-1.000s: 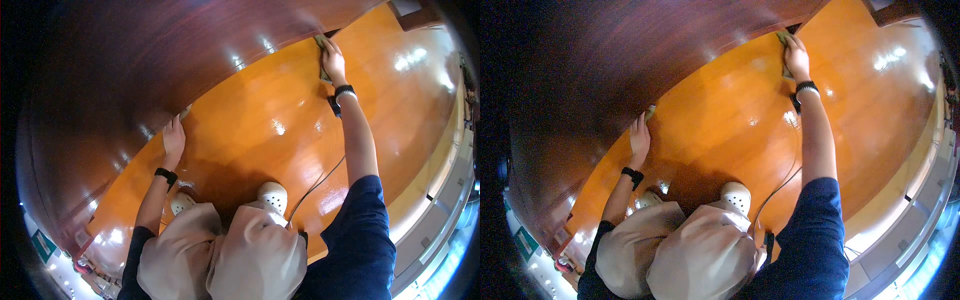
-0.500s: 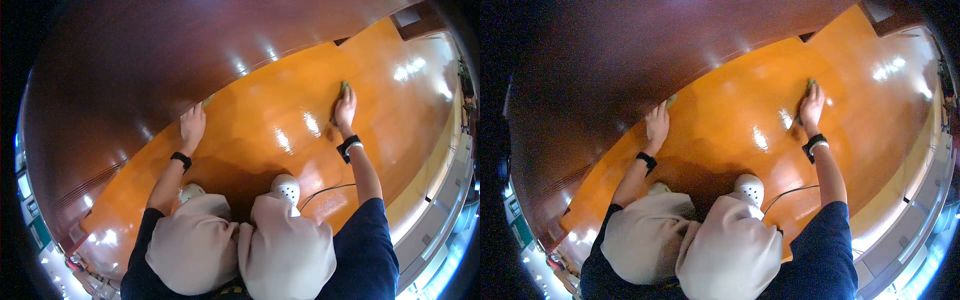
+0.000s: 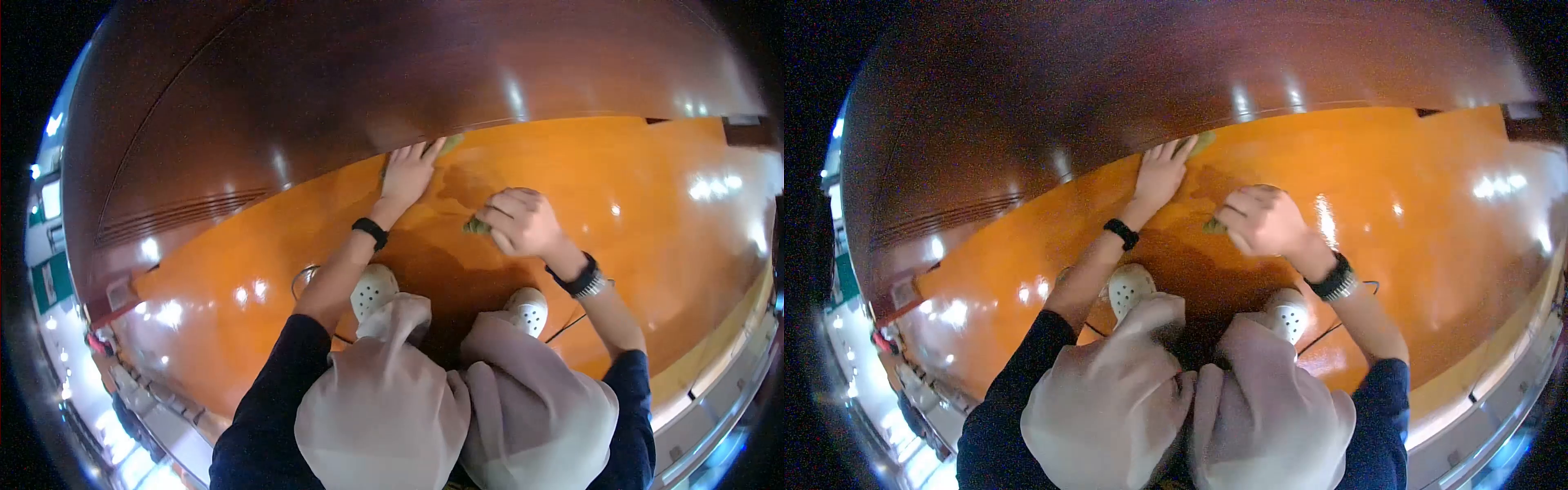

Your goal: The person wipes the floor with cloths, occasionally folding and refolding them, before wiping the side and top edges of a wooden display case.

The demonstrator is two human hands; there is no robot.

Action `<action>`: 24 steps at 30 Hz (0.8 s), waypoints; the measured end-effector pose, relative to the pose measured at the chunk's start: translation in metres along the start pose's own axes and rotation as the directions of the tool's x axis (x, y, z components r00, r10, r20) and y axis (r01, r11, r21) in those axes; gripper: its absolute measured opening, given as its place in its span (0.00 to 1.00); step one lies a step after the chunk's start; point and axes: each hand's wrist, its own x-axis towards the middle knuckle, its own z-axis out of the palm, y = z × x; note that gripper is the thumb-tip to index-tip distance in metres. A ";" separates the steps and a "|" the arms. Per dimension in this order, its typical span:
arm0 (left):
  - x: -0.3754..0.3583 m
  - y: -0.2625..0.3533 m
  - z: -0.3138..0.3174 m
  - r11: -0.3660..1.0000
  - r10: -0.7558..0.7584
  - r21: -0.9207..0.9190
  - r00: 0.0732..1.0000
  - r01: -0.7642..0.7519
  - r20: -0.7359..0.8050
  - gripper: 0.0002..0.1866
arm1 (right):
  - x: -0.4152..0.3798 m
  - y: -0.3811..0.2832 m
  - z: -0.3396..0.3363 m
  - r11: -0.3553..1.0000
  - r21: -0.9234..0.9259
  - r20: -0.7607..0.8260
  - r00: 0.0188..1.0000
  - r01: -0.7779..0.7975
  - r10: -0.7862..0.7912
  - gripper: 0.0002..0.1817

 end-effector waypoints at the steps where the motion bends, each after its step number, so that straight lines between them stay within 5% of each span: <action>1: -0.003 0.000 -0.001 1.000 -0.020 0.019 1.000 0.020 0.005 0.31 | 0.024 -0.020 -0.025 0.998 0.004 0.041 0.998 0.056 -0.056 0.06; 5: -0.006 0.000 0.008 0.998 -0.056 0.045 0.996 0.053 0.076 0.32 | 0.087 -0.086 -0.126 0.967 -0.060 -0.059 0.966 0.248 -0.251 0.16; 7: -0.006 0.001 0.007 0.997 -0.055 0.051 0.997 0.052 0.056 0.32 | 0.093 -0.122 -0.162 0.983 -0.166 -0.083 0.992 0.081 -0.095 0.11; 8: -0.005 0.002 0.007 0.998 -0.053 0.048 0.997 0.050 0.056 0.32 | 0.093 -0.127 -0.179 0.954 -0.252 -0.006 0.985 0.163 -0.170 0.12; 9: -0.005 0.002 0.007 0.997 -0.062 0.049 0.997 0.059 0.051 0.32 | 0.101 -0.139 -0.196 0.958 -0.267 0.088 0.993 0.105 -0.084 0.15; 10: -0.005 0.003 0.008 0.997 -0.069 0.049 0.997 0.067 0.047 0.32 | 0.101 -0.133 -0.224 0.948 -0.223 0.382 0.915 0.228 -0.130 0.26; 12: -0.004 0.002 0.007 0.998 -0.061 0.017 0.997 0.061 0.037 0.32 | 0.102 -0.129 -0.242 0.915 -0.197 0.471 0.852 0.352 -0.227 0.21; 16: -0.003 0.003 0.009 0.998 -0.064 0.029 0.998 0.064 0.013 0.31 | 0.090 -0.135 -0.247 0.947 -0.166 0.364 0.910 0.274 -0.200 0.20; 23: -0.001 0.002 0.009 0.997 -0.050 0.052 0.998 0.049 0.024 0.30 | 0.078 -0.144 -0.268 0.983 -0.175 0.556 0.817 -0.064 0.152 0.33; 24: -0.002 0.002 0.009 0.997 -0.051 0.065 0.998 0.050 0.023 0.30 | 0.070 -0.128 -0.267 0.980 -0.087 0.494 0.862 0.178 -0.113 0.35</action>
